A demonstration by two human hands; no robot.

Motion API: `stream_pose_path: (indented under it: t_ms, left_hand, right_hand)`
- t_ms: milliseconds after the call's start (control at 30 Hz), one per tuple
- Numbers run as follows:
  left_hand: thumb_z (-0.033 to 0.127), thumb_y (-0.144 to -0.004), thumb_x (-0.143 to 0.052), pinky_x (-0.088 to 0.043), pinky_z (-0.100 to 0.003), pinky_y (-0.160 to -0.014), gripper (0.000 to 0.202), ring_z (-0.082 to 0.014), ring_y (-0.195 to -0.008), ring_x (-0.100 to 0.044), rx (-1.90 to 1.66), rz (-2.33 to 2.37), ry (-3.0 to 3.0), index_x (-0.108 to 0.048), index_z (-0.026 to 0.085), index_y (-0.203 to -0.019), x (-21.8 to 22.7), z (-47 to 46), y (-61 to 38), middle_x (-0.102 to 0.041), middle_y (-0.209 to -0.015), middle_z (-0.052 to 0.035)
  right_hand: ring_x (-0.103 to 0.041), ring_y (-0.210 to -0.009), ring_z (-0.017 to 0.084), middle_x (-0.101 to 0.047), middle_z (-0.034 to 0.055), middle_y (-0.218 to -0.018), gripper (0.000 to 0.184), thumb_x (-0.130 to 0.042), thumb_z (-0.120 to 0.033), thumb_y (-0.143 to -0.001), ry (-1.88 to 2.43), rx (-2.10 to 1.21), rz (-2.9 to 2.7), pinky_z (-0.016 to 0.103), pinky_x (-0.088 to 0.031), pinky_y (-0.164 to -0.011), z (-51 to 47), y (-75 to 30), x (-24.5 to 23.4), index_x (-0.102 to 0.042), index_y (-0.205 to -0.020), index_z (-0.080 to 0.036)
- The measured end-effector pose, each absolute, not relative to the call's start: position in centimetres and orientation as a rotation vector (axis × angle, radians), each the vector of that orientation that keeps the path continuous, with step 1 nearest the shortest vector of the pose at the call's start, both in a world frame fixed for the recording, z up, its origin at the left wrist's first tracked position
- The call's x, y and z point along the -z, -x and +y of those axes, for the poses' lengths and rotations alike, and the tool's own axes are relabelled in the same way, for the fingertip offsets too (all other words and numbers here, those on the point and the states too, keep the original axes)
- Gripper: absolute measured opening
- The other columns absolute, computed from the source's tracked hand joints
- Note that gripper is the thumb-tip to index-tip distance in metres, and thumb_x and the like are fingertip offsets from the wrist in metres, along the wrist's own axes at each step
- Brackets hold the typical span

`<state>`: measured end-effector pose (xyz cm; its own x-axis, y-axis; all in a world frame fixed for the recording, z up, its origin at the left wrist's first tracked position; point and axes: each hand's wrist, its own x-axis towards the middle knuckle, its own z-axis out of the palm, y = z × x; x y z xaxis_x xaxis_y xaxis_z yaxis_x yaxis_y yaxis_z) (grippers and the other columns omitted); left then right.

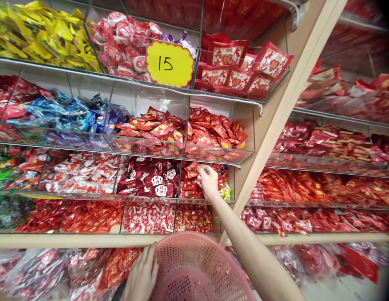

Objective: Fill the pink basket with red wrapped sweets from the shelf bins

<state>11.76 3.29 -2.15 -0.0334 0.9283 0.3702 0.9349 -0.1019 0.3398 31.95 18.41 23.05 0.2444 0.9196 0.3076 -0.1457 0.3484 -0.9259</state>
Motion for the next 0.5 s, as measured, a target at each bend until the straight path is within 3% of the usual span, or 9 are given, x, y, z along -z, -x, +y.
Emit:
stream_pose_path:
  t_ms: [300, 500]
  left_hand:
    - [0.023, -0.089, -0.032, -0.048, -0.034, -0.096, 0.046, -0.0204, -0.118, -0.056, 0.758, -2.120, 2.188, -0.049, 0.013, -0.131, 2.0, 3.2, -11.8, -0.056, -0.132, -0.0093]
    - [0.023, -0.090, -0.029, -0.046, -0.036, -0.098, 0.047, -0.0213, -0.120, -0.054, 0.694, -2.113, 2.186, -0.047, 0.012, -0.133, 1.9, 3.2, -11.8, -0.055, -0.134, -0.0100]
  right_hand:
    - [-0.036, -0.045, 0.005, -0.048, -0.0058, -0.064, 0.033, -0.064, -0.048, -0.067, 0.899, -0.890, -1.087, 0.017, -0.037, -0.034, 17.8, -31.5, -22.3, -0.061, -0.080, -0.017]
    - [-0.035, -0.039, 0.002, -0.049, -0.0075, -0.063, 0.032, -0.067, -0.046, -0.066, 0.845, -0.974, -1.033, 0.015, -0.028, -0.030, 17.1, -31.8, -22.6, -0.059, -0.080, -0.018]
